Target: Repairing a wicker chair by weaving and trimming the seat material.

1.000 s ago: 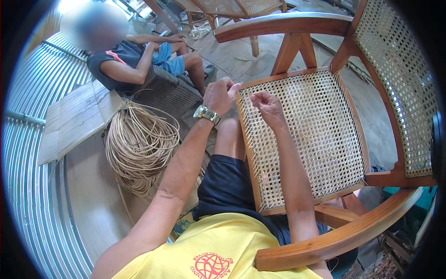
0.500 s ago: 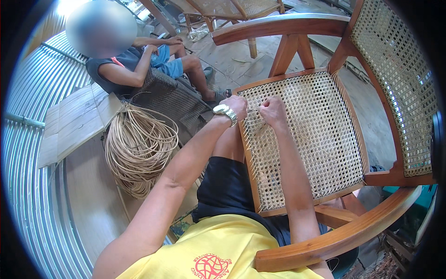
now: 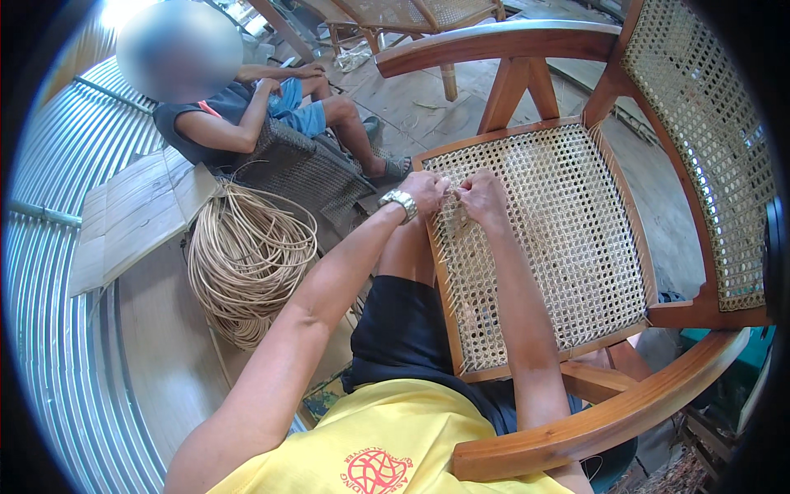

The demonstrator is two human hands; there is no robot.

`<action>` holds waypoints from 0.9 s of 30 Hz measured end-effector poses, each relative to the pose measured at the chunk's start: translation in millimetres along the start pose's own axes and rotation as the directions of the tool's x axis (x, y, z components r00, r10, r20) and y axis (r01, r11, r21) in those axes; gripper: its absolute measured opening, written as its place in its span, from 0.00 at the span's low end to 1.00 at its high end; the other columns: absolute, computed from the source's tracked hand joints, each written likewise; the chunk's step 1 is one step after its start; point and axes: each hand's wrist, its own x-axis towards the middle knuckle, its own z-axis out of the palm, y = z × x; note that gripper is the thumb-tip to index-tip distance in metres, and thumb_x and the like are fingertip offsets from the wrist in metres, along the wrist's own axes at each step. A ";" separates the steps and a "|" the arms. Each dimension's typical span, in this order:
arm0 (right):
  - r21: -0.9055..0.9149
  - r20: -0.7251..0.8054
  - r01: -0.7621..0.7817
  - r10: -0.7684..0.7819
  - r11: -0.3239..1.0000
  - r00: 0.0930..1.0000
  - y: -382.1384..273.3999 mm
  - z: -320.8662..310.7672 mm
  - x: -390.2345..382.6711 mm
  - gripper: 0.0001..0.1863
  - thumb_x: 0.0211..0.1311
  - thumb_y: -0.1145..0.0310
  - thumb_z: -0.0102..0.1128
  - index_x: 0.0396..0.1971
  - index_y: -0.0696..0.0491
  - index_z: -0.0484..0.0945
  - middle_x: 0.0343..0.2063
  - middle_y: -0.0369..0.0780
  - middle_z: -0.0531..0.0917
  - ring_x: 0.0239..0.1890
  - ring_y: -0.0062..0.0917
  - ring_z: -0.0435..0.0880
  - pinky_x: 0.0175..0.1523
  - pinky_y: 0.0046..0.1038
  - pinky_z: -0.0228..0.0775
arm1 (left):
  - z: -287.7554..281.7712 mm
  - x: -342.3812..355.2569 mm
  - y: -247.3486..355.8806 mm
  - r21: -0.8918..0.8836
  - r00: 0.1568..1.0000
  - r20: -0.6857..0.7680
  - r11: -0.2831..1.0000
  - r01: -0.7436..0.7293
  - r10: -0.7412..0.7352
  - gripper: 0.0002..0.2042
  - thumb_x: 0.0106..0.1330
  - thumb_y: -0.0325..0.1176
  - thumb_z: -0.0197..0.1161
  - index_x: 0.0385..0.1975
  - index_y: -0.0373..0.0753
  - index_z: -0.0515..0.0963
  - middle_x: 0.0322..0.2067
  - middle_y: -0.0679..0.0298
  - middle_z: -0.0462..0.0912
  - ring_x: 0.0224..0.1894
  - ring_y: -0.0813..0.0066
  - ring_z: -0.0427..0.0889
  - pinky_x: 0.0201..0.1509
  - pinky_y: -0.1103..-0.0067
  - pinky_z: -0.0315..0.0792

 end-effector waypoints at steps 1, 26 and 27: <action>-0.002 0.007 -0.004 0.004 1.000 1.000 1.4 3.2 -3.2 0.08 0.46 0.67 0.71 0.23 0.56 0.86 0.31 0.48 0.84 0.34 0.39 0.85 0.43 0.38 0.78 | -0.9 -0.4 0.1 -0.004 1.000 0.004 1.000 0.005 -0.005 0.20 0.65 0.50 0.64 0.28 0.35 0.83 0.22 0.55 0.85 0.26 0.63 0.86 0.37 0.70 0.80; -0.170 0.018 0.347 -0.349 0.923 0.937 -4.4 4.8 -11.7 0.09 0.53 0.68 0.64 0.34 0.46 0.88 0.48 0.39 0.80 0.51 0.35 0.77 0.57 0.33 0.72 | -21.9 -50.9 -34.3 -0.004 0.935 -0.235 0.962 0.274 -0.267 0.13 0.66 0.42 0.61 0.42 0.42 0.83 0.39 0.51 0.86 0.44 0.52 0.85 0.51 0.64 0.77; -0.164 0.052 0.371 -0.368 0.914 0.928 -6.4 4.8 -12.5 0.07 0.55 0.66 0.66 0.34 0.45 0.88 0.49 0.39 0.80 0.51 0.35 0.77 0.56 0.33 0.72 | -24.0 -52.0 -31.0 -0.030 0.931 -0.197 0.951 0.308 -0.308 0.13 0.66 0.43 0.61 0.43 0.44 0.83 0.41 0.52 0.86 0.47 0.52 0.85 0.52 0.62 0.77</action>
